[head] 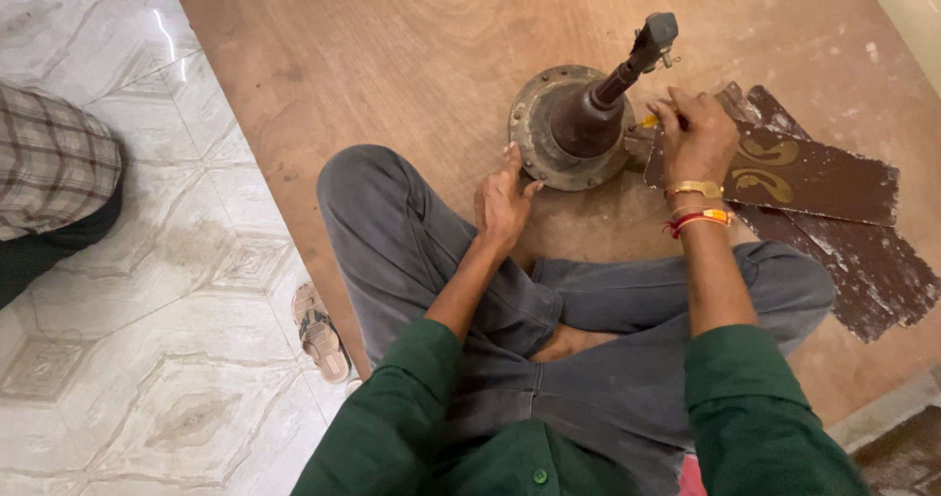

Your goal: The person sits on the floor and uses a yellow screwdriver to tighten screws on the base of a ceiling fan. They hold the fan base steady with one hand while turning the screwdriver with the other, working on multiple screws around the circular base.

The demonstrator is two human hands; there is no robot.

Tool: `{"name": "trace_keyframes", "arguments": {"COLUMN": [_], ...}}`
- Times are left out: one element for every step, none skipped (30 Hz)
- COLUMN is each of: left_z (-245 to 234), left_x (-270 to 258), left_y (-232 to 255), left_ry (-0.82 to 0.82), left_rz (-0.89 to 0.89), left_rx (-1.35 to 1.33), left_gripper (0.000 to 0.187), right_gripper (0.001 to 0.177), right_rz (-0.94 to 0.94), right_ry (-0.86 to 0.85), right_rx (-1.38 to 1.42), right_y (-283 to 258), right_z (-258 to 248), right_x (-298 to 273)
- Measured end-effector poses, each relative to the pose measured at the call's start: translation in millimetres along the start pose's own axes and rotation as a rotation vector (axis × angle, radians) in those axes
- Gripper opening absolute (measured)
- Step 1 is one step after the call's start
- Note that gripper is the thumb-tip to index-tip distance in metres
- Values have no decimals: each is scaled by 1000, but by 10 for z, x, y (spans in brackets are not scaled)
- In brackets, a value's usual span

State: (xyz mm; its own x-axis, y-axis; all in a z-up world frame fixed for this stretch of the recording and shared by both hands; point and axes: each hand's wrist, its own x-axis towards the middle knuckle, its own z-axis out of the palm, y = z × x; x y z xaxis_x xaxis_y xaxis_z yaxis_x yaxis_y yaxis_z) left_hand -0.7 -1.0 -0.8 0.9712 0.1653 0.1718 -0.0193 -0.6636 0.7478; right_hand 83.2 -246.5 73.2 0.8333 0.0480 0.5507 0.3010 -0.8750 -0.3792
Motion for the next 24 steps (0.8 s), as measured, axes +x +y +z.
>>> {"name": "trace_keyframes", "arguments": {"left_z": [13, 16, 13, 12, 10, 5, 3, 5, 8, 14, 19, 10, 0, 6, 14, 18, 21, 18, 9, 18, 32, 48, 54, 59], "left_x": [-5, 4, 10, 10, 9, 4, 2, 10, 16, 10, 1, 5, 11, 3, -6, -7, -7, 5, 14, 16, 17, 14, 7, -4], "left_y": [7, 10, 12, 12, 13, 14, 16, 17, 15, 15, 15, 3, -8, -5, 2, 3, 5, 3, -7, -3, -1, -2, -15, -32], "left_ry": [-7, -12, -17, -11, -6, -1, -19, -39, -59, -50, -42, -33, -18, -7, 3, -6, -16, -20, -57, -94, -132, -97, -62, -28], "left_rz": [-9, -18, -26, -20, -13, -6, -28, -48, -68, -57, -47, -35, -22, -10, 3, -3, -9, -17, -57, -98, -138, -89, -39, 11], "left_rx": [-2, 0, 1, -2, -5, -7, -4, -1, 2, 2, 1, 4, 1, -7, -15, -1, 13, 25, 36, 44, 52, 56, 60, 68], "left_gripper": [76, 76, 76, 76, 76, 77, 77, 78, 78, 78, 78, 78, 78, 78, 78, 78, 78, 78, 79, 80, 81, 80, 79, 78], "right_gripper": [24, 24, 23, 23, 19, 15, 12, 12, 13, 15, 13, 11, 9, 10, 11, 12, 17, 24, 30, 33, 37, 41, 42, 43], "right_rz": [-67, -112, -158, -206, -221, -235, -249, -246, -243, -241, -244, -247, -250, -243, -236, -225, -197, -174, -152, -149, -145, -138, -148, -156], "right_ry": [-38, -100, -161, -224, -263, -303, -342, -360, -378, -398, -388, -377, -365, -352, -339, -324, -307, -290, -273, -263, -253, -242, -237, -233], "right_rx": [-72, -97, -123, -148, -174, -200, -226, -219, -213, -206, -234, -258, -282, -294, -305, -315, -290, -264, -238, -248, -259, -276, -279, -279], "right_y": [19, 44, 75, 89, 96, 111, 116, 113, 111, 111, 109, 99, 91, 98, 111, 126, 154, 183, 203, 229, 253, 290, 325, 349], "right_z": [-25, -46, -73, -84, -92, -117, -127, -116, -103, -89, -74, -42, -4, 20, 45, 68, 63, 52, 51, 42, 37, 13, -3, -3], "right_x": [32, 92, 162, 206, 231, 254, 267, 275, 284, 286, 275, 261, 254, 254, 264, 260, 240, 242, 236, 221, 201, 182, 170, 145]}}
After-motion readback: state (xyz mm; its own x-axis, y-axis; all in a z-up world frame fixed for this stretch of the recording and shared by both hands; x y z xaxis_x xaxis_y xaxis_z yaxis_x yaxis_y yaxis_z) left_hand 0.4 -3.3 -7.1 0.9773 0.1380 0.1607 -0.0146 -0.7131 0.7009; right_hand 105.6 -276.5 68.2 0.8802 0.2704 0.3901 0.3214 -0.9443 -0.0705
